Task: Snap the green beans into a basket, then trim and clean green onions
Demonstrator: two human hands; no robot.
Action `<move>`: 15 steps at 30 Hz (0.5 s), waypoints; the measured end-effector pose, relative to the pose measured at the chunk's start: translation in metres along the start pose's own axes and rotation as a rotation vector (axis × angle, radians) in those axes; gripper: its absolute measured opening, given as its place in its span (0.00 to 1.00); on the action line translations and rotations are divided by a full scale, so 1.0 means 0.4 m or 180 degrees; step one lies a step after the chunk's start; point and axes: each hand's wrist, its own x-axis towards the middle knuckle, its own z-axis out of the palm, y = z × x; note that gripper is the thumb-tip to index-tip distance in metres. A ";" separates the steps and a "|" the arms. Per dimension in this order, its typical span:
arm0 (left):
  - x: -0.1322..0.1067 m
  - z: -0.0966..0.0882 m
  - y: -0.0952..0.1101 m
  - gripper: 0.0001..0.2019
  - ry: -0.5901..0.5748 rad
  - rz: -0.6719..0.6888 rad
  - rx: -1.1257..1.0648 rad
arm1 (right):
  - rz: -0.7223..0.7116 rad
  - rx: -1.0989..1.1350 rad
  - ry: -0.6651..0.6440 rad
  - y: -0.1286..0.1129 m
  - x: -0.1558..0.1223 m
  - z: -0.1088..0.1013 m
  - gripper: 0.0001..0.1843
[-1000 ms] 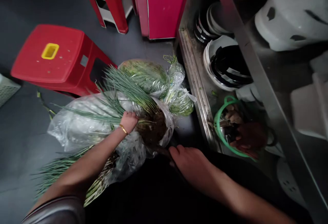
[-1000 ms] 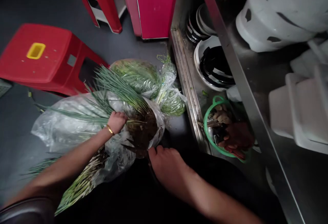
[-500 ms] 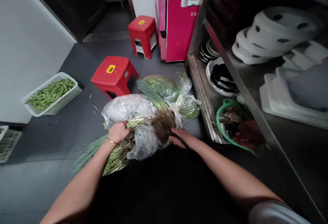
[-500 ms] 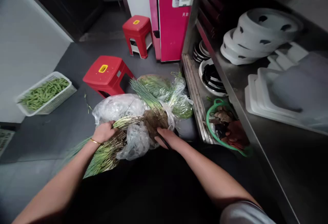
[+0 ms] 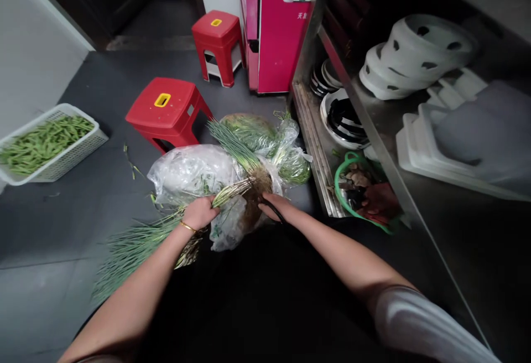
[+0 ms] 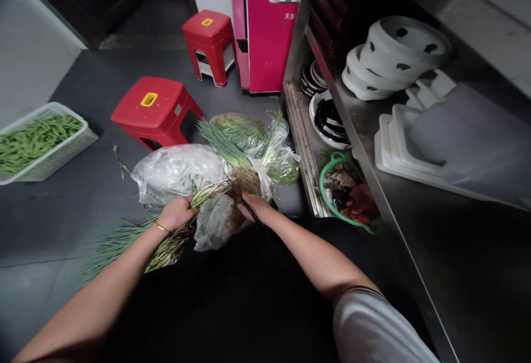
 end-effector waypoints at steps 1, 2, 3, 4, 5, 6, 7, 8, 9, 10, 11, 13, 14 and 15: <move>0.003 0.001 -0.003 0.21 -0.0009 0.0104 0.0087 | 0.0038 -0.0055 0.0045 -0.002 0.002 0.004 0.14; 0.005 0.001 -0.005 0.25 0.0058 0.0215 0.0112 | 0.0052 -0.0150 0.0085 -0.007 0.000 0.008 0.15; 0.006 -0.001 -0.007 0.31 0.0188 0.0360 0.0055 | 0.0028 -0.0271 0.0109 -0.015 -0.005 0.013 0.16; 0.007 -0.003 -0.006 0.38 0.0363 0.0518 -0.0107 | -0.0030 -0.0392 0.0109 -0.025 -0.013 0.018 0.16; 0.008 -0.005 -0.002 0.41 0.0521 0.0658 -0.0380 | -0.0115 -0.0489 0.0090 -0.035 -0.022 0.023 0.17; 0.010 -0.007 0.005 0.41 0.0533 0.0806 -0.0728 | -0.0215 -0.0535 0.0069 -0.046 -0.031 0.027 0.17; 0.012 -0.006 0.015 0.37 0.0351 0.0967 -0.1102 | -0.0307 -0.0531 0.0060 -0.055 -0.040 0.029 0.17; 0.015 -0.004 0.025 0.31 -0.0005 0.1121 -0.1462 | -0.0372 -0.0494 0.0075 -0.062 -0.047 0.031 0.17; 0.018 0.000 0.036 0.25 -0.0446 0.1226 -0.1785 | -0.0421 -0.0432 0.0095 -0.066 -0.051 0.031 0.18; 0.021 0.006 0.046 0.22 -0.0860 0.1258 -0.2048 | -0.0485 -0.0350 0.0101 -0.066 -0.054 0.030 0.18; 0.023 0.014 0.054 0.21 -0.1153 0.1214 -0.2240 | -0.0572 -0.0256 0.0080 -0.062 -0.053 0.029 0.18; 0.026 0.029 0.063 0.21 -0.1284 0.0928 -0.2418 | -0.0764 -0.0095 -0.0047 -0.047 -0.049 0.025 0.16; 0.027 0.035 0.064 0.21 -0.1239 0.0752 -0.2407 | -0.0820 -0.0057 -0.0116 -0.036 -0.045 0.025 0.15; 0.027 0.040 0.063 0.20 -0.1180 0.0596 -0.2365 | -0.0839 -0.0048 -0.0177 -0.026 -0.042 0.025 0.15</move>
